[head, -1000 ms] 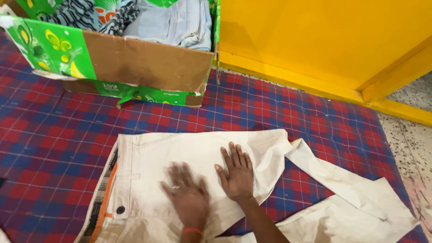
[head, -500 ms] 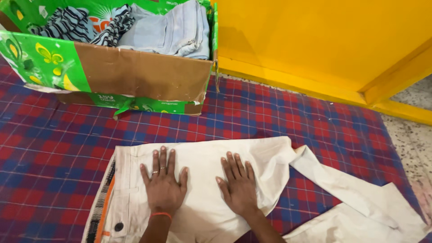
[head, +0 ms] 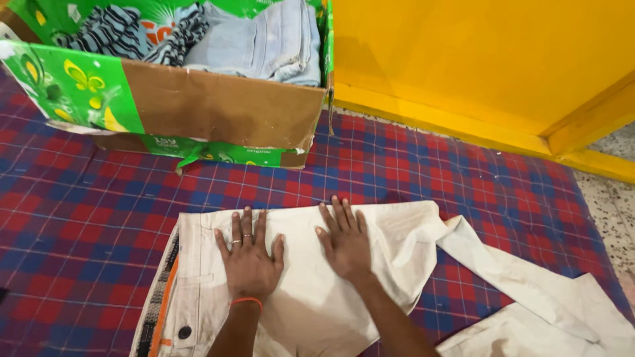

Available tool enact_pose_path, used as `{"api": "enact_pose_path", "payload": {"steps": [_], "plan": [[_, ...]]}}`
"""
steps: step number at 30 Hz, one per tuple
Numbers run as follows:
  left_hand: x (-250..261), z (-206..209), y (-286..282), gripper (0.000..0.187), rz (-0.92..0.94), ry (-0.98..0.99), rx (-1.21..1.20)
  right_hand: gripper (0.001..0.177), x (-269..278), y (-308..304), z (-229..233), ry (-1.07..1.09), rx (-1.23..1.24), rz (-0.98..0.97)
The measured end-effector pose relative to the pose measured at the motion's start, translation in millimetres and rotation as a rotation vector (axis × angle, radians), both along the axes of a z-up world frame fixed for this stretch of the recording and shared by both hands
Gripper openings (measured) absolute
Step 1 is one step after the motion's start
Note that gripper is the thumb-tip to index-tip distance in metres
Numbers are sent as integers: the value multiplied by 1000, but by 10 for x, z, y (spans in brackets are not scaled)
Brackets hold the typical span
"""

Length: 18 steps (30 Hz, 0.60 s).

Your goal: The person folds a pair of light-colored trousers on a checkered mat. They smooth the fabric, fold the legs together, and then fold the garment in half lengthwise before rolling it into a compact bundle.

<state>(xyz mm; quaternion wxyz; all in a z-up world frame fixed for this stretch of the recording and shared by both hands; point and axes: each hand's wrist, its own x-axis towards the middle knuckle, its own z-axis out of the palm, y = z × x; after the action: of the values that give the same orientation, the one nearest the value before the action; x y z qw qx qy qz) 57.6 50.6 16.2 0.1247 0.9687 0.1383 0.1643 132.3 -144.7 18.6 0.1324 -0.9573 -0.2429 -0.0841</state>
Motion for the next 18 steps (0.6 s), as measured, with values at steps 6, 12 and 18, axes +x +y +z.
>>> {"api": "enact_pose_path", "payload": {"steps": [6, 12, 18], "plan": [[-5, -25, 16, 63, -7, -22, -12, 61, -690, 34, -29, 1, -31, 257], [10, -61, 24, 62, -5, 42, 11, 62, -840, -368, 89, -26, -33, -39], [38, -112, 44, 62, -12, 105, 39, 62, -1015, -49, -48, -238, 4, -339]]}}
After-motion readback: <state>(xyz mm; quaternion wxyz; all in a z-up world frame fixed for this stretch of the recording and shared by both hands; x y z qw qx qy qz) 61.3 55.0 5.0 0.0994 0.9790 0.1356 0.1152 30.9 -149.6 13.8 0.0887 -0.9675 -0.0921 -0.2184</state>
